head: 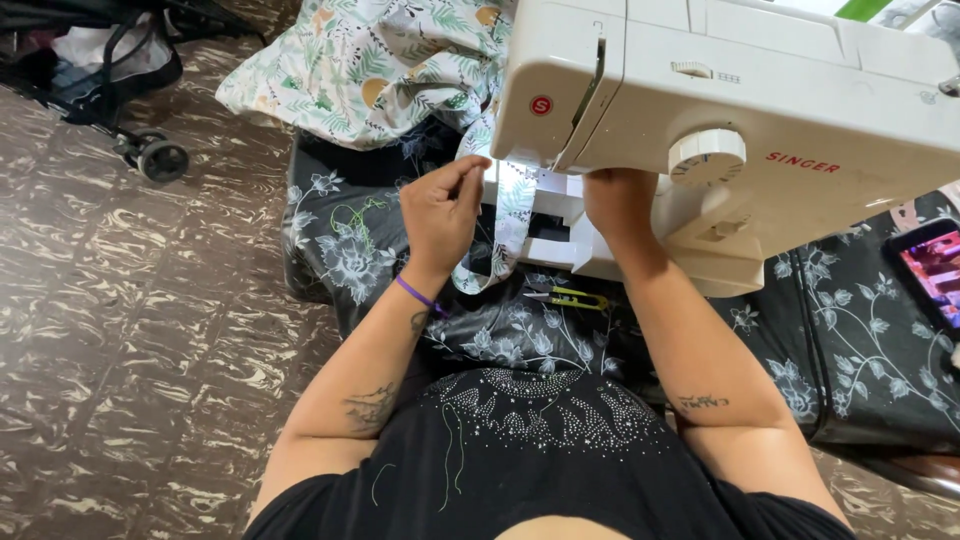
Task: A person prepares a sewing machine by trimming thread and then sews a piece of patterned fabric.
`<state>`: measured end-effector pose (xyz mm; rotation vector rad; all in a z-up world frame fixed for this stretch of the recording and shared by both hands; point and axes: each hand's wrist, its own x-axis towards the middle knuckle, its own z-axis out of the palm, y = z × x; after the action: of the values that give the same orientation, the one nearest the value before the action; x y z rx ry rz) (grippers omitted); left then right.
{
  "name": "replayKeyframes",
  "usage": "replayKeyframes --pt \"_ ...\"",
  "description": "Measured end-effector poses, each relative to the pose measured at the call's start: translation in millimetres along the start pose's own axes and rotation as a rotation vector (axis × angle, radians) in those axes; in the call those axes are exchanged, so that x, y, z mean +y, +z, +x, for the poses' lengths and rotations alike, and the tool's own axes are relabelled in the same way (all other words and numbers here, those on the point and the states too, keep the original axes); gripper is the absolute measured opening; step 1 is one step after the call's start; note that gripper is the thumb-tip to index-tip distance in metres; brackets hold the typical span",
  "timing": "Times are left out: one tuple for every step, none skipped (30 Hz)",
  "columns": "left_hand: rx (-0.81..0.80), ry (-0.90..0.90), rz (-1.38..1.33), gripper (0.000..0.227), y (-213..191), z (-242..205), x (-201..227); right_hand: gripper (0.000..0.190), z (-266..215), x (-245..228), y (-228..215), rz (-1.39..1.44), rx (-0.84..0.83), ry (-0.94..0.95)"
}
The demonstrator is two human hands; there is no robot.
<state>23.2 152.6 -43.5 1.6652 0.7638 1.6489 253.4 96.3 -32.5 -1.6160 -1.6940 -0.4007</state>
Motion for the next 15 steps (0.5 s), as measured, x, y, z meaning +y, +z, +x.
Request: replayKeyframes --pt "-0.014 0.024 -0.001 0.018 -1 -2 0 0.024 -2 -1 0 0.006 -0.005 0.000" --pt "-0.014 0.022 0.000 0.018 -2 -6 -1 0.024 -3 -2 -1 0.007 -0.007 0.002" --pt "-0.027 0.057 0.015 0.018 -2 -9 -2 0.023 -5 -3 -2 0.013 -0.013 0.002" --pt "-0.040 0.094 0.030 0.018 -3 -11 -3 0.023 -6 -4 -3 0.018 -0.018 0.003" --pt "-0.040 0.093 0.029 0.018 -3 -14 -5 0.023 -7 -5 -4 0.017 -0.019 0.004" --pt "-0.067 0.134 0.086 0.017 -4 -17 -7 0.023 -8 -6 -5 0.021 -0.023 0.005" --pt "-0.093 0.175 0.144 0.016 -4 -20 -9 0.022 -9 -7 -7 0.026 -0.027 0.006" --pt "-0.094 0.175 0.143 0.016 -4 -21 -8 0.022 -8 -12 -9 0.025 -0.027 0.007" --pt "-0.121 0.192 0.182 0.014 -5 -23 -7 0.025 -7 -17 -11 0.002 0.012 -0.109" --pt "-0.146 0.209 0.222 0.016 -6 -24 -6 0.028 -5 -22 -13 -0.020 0.052 -0.226" --pt "-0.147 0.209 0.222 0.016 -6 -26 -7 0.028 -5 -26 -15 -0.020 0.052 -0.226" --pt "-0.185 0.246 0.301 0.017 -7 -27 -8 0.024 -4 -31 -17 -0.086 0.078 -0.287" --pt "-0.223 0.283 0.380 0.019 -8 -28 -9 0.020 -4 -36 -19 -0.152 0.104 -0.348" --pt "-0.223 0.284 0.381 0.019 -9 -29 -10 0.020 -3 -43 -22 -0.151 0.105 -0.349" --pt "-0.253 0.302 0.434 0.019 -10 -31 -11 0.016 -2 -49 -26 -0.199 0.125 -0.372"
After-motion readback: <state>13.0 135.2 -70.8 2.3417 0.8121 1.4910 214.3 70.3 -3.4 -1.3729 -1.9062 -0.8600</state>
